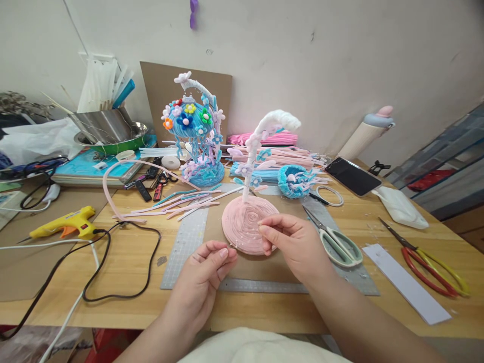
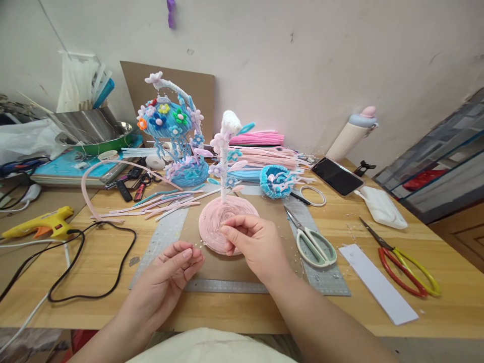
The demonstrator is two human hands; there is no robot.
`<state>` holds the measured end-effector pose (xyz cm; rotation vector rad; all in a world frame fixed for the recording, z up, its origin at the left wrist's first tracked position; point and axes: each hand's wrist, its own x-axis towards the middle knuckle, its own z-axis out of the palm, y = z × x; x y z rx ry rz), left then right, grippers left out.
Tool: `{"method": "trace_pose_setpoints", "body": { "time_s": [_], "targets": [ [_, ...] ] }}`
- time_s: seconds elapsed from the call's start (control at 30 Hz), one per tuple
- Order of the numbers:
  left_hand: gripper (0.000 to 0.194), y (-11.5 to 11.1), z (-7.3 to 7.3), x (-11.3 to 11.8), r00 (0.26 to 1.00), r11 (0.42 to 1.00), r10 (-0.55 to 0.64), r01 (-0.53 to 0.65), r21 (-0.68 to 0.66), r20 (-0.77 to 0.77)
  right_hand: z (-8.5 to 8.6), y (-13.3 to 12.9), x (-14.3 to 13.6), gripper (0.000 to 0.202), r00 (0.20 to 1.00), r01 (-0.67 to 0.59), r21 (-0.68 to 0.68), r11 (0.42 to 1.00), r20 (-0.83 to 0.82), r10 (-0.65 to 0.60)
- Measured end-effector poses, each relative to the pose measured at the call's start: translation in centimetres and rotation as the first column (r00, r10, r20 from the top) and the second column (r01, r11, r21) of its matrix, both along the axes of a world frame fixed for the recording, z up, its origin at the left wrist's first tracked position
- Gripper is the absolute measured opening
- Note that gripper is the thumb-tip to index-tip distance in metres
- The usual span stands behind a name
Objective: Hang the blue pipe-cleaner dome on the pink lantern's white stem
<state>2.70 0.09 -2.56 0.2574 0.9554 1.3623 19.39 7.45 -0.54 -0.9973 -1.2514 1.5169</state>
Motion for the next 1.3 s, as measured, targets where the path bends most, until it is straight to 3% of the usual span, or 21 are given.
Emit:
{"method": "trace_pose_setpoints", "body": {
  "time_s": [0.47,0.77,1.0,1.17,1.3],
  "targets": [
    [0.02,-0.74,-0.01,0.55,0.998,0.994,-0.06,0.061,0.092,-0.009,-0.38,0.19,-0.09,0.019,0.991,0.088,-0.026,0.996,-0.095,-0.09],
    [0.013,-0.83,0.06,0.4,0.996,0.99,-0.086,0.087,0.111,-0.013,-0.48,0.1,0.07,0.015,0.992,0.029,-0.029,0.999,-0.118,-0.032],
    [0.005,-0.64,-0.14,0.19,0.997,0.989,-0.063,0.069,0.128,-0.051,-0.11,-0.36,-0.05,0.018,0.983,-0.128,-0.058,0.99,-0.137,0.119],
    [0.007,-0.63,-0.08,-0.12,0.992,0.985,-0.089,0.101,0.143,-0.089,0.08,-0.57,-0.13,0.021,0.946,-0.29,-0.129,0.948,-0.19,0.264],
    [0.01,-0.4,0.19,-0.37,0.93,0.977,-0.081,0.145,0.156,-0.36,-0.17,-0.64,-0.14,0.018,0.895,-0.427,-0.188,0.885,-0.231,0.383]
  ]
}}
